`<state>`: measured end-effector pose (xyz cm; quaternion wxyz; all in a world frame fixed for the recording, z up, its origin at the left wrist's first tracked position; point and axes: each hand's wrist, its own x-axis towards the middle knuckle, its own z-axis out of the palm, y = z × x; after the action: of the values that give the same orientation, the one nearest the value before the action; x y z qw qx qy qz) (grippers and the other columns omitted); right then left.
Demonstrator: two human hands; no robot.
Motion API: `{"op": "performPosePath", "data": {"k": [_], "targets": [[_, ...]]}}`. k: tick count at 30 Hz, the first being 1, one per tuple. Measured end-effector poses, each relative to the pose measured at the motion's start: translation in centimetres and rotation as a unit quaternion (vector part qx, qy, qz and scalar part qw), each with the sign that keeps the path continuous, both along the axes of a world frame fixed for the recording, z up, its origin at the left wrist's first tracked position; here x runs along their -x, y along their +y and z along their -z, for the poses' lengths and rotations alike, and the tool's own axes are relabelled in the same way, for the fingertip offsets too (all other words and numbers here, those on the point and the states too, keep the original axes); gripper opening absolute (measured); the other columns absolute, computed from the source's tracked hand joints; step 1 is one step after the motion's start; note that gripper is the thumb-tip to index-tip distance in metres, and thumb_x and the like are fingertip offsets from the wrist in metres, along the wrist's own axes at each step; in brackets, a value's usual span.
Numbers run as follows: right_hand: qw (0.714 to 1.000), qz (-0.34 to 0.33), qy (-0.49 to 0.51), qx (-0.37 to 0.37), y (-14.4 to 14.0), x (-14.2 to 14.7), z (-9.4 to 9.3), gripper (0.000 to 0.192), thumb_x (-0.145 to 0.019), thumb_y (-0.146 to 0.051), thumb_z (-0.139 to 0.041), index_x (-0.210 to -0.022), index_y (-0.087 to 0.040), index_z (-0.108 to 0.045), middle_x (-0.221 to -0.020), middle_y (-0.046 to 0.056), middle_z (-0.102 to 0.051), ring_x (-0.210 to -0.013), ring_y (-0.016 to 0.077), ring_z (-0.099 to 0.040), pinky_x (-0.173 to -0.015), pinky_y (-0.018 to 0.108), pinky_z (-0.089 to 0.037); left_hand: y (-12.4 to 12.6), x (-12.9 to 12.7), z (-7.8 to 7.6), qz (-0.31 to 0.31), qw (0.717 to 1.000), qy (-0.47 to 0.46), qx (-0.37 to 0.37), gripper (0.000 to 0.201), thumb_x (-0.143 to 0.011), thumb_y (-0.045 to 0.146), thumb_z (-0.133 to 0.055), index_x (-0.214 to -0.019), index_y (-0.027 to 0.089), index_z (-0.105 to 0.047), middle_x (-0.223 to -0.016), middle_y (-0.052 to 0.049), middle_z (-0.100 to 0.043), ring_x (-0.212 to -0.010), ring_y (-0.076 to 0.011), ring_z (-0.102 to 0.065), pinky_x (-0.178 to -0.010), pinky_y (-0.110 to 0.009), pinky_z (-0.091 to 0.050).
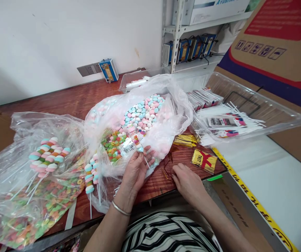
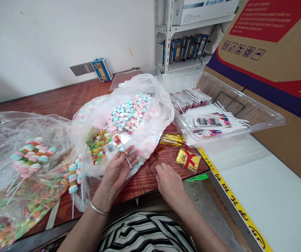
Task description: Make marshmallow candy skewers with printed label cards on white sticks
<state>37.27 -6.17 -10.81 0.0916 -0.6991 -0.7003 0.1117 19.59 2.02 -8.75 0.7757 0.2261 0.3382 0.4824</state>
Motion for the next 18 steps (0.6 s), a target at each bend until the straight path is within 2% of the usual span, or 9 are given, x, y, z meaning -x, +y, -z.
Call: {"op": "performPosePath", "data": {"k": [3, 5, 8, 11, 14, 16, 18], "targets": [[1.0, 0.008, 0.002, -0.013, 0.0, -0.6, -0.2, 0.016, -0.093, -0.012, -0.047, -0.08, -0.021, -0.051, -0.083, 0.003, -0.063, -0.076, 0.0182, -0.062, -0.063, 0.027, -0.039, 0.0, 0.0, 0.3, -0.004, 1.0, 0.002, 0.0, 0.018, -0.077, 0.025, -0.075, -0.079, 0.016, -0.059, -0.125, -0.006, -0.061, -0.11, -0.0215, -0.062, -0.09, -0.035, -0.052], [0.999, 0.018, 0.005, -0.029, -0.1, -1.1, -0.5, 0.017, -0.094, -0.014, -0.045, -0.08, -0.021, -0.049, -0.077, 0.002, -0.062, -0.069, 0.0168, -0.061, -0.06, 0.026, -0.038, -0.1, -0.1, 0.5, -0.011, 1.0, 0.016, -0.006, 0.019, -0.076, 0.027, -0.075, -0.08, 0.016, -0.06, -0.117, -0.006, -0.065, -0.104, -0.0199, -0.064, -0.087, -0.033, -0.052], [0.997, 0.033, 0.006, -0.071, 0.1, -1.6, -1.0, 0.016, -0.095, -0.016, -0.042, -0.082, -0.021, -0.05, -0.077, 0.003, -0.062, -0.071, 0.0188, -0.061, -0.061, 0.027, -0.041, -0.3, -0.3, 0.5, -0.013, 0.997, 0.074, -0.025, 0.023, -0.076, 0.032, -0.075, -0.083, 0.016, -0.061, -0.087, -0.004, -0.07, -0.076, -0.0146, -0.067, -0.064, -0.024, -0.05], [0.993, 0.019, 0.005, -0.114, 0.6, -2.1, -1.2, 0.017, -0.095, -0.016, -0.04, -0.085, -0.02, -0.054, -0.084, 0.008, -0.062, -0.082, 0.0223, -0.061, -0.07, 0.031, -0.046, -0.5, -0.2, -0.4, -0.013, 0.984, 0.163, -0.076, 0.023, -0.079, 0.037, -0.069, -0.078, 0.016, -0.06, -0.072, -0.001, -0.066, -0.054, -0.0095, -0.057, -0.047, -0.02, -0.036], [0.981, -0.013, 0.011, -0.192, 0.7, -2.6, -2.0, 0.019, -0.095, -0.015, -0.041, -0.093, -0.019, -0.058, -0.091, 0.01, -0.064, -0.088, 0.0234, -0.062, -0.077, 0.034, -0.05, -0.7, 0.3, -1.9, -0.009, 0.945, 0.293, -0.146, 0.022, -0.085, 0.035, -0.061, -0.074, 0.017, -0.062, -0.061, 0.001, -0.062, -0.049, -0.0089, -0.046, -0.049, -0.022, -0.031], [0.957, -0.016, 0.02, -0.29, 0.3, -2.8, -3.0, 0.019, -0.094, -0.014, -0.045, -0.105, -0.019, -0.06, -0.098, 0.011, -0.066, -0.092, 0.0237, -0.063, -0.082, 0.037, -0.051, -0.7, 0.7, -2.7, -0.022, 0.901, 0.383, -0.201, 0.02, -0.086, 0.029, -0.059, -0.071, 0.018, -0.065, -0.056, 0.001, -0.057, -0.052, -0.0112, -0.046, -0.054, -0.024, -0.032], [0.923, -0.009, 0.035, -0.383, -0.1, -2.6, -4.3, 0.032, -0.091, -0.01, -0.054, -0.12, -0.022, -0.058, -0.104, 0.01, -0.067, -0.094, 0.0229, -0.064, -0.087, 0.038, -0.051, -0.8, 0.8, -3.1, -0.045, 0.853, 0.444, -0.27, 0.017, -0.084, 0.021, -0.06, -0.07, 0.019, -0.068, -0.064, -0.001, -0.059, -0.064, -0.0147, -0.051, -0.063, -0.026, -0.036]]}}
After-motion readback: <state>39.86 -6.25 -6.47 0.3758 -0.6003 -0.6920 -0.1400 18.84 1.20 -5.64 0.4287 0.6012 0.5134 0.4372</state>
